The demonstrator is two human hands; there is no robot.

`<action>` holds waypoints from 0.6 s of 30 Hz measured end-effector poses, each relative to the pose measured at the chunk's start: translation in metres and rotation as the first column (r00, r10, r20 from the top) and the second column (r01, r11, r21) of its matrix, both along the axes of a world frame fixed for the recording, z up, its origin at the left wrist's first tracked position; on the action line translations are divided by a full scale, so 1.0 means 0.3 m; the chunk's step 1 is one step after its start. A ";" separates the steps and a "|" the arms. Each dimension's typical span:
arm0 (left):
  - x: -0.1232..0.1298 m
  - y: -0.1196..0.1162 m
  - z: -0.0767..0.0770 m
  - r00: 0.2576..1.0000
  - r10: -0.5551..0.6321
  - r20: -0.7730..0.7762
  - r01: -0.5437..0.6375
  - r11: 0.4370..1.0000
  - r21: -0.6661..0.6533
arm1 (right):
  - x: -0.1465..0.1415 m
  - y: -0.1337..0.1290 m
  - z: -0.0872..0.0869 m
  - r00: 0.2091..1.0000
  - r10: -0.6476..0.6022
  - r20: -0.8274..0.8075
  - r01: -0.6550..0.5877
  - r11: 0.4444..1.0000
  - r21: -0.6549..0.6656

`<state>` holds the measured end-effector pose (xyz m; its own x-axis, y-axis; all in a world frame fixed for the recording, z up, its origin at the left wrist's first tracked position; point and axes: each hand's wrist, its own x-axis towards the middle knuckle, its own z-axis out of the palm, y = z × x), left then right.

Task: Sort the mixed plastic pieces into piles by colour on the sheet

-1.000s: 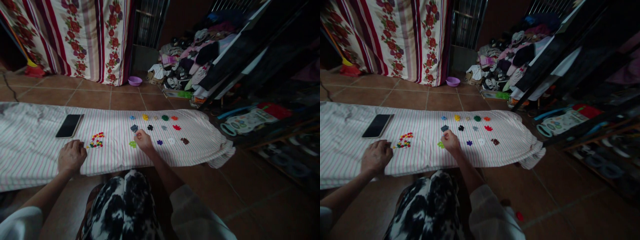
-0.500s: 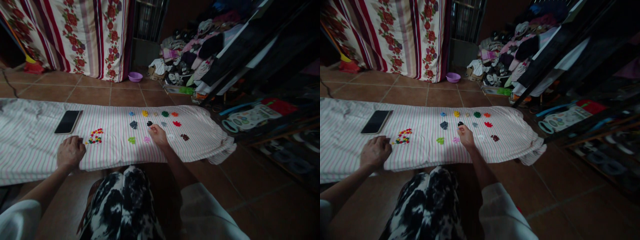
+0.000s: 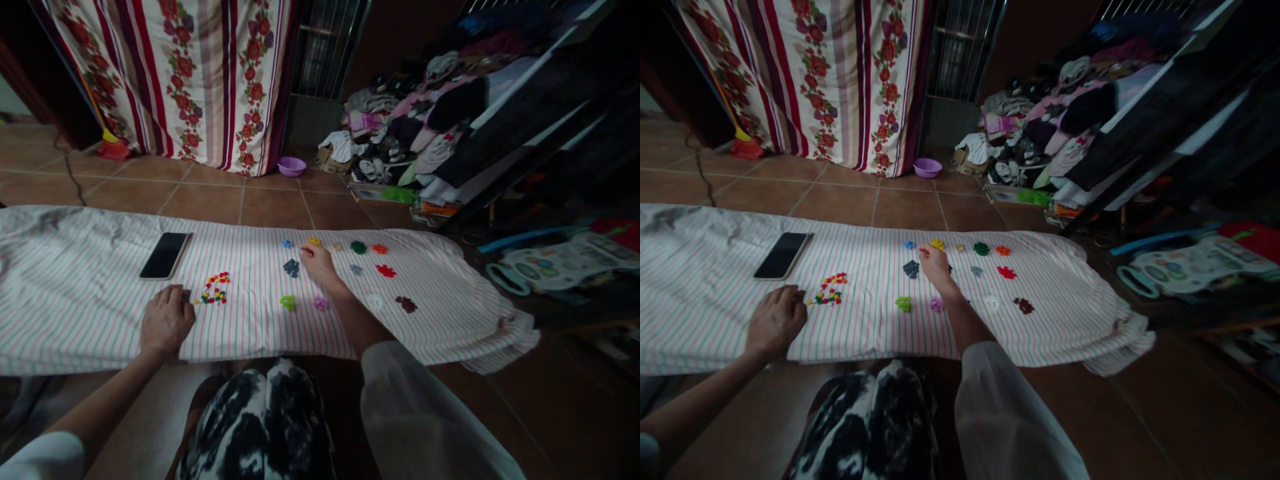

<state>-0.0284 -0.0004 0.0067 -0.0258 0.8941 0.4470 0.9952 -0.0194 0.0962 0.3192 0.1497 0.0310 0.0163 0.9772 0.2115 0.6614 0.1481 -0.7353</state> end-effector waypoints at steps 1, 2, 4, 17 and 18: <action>-0.002 0.002 -0.005 1.000 -0.004 -0.004 0.004 1.000 0.011 | -0.013 0.026 0.002 0.999 -0.014 0.039 0.014 1.000 0.003; -0.004 0.003 -0.010 1.000 -0.007 -0.006 0.007 1.000 0.019 | -0.026 0.053 0.003 0.997 -0.028 0.073 0.027 1.000 0.008; -0.006 0.005 -0.017 1.000 -0.008 -0.006 0.008 1.000 0.024 | -0.049 0.104 0.000 0.990 -0.056 0.129 0.054 0.998 0.014; 0.005 0.006 -0.011 0.998 0.012 0.054 -0.011 1.000 -0.016 | -0.081 0.279 -0.103 0.973 -0.134 0.187 0.125 0.990 0.058; 0.005 0.006 -0.011 0.999 0.014 0.052 -0.013 1.000 -0.014 | -0.082 0.284 -0.108 0.975 -0.121 0.184 0.113 0.992 0.052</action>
<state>-0.0269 0.0014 0.0033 -0.0608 0.8995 0.4326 0.9889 -0.0045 0.1484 0.2947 0.2348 -0.0015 0.0864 0.9613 0.2615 0.8010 0.0891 -0.5920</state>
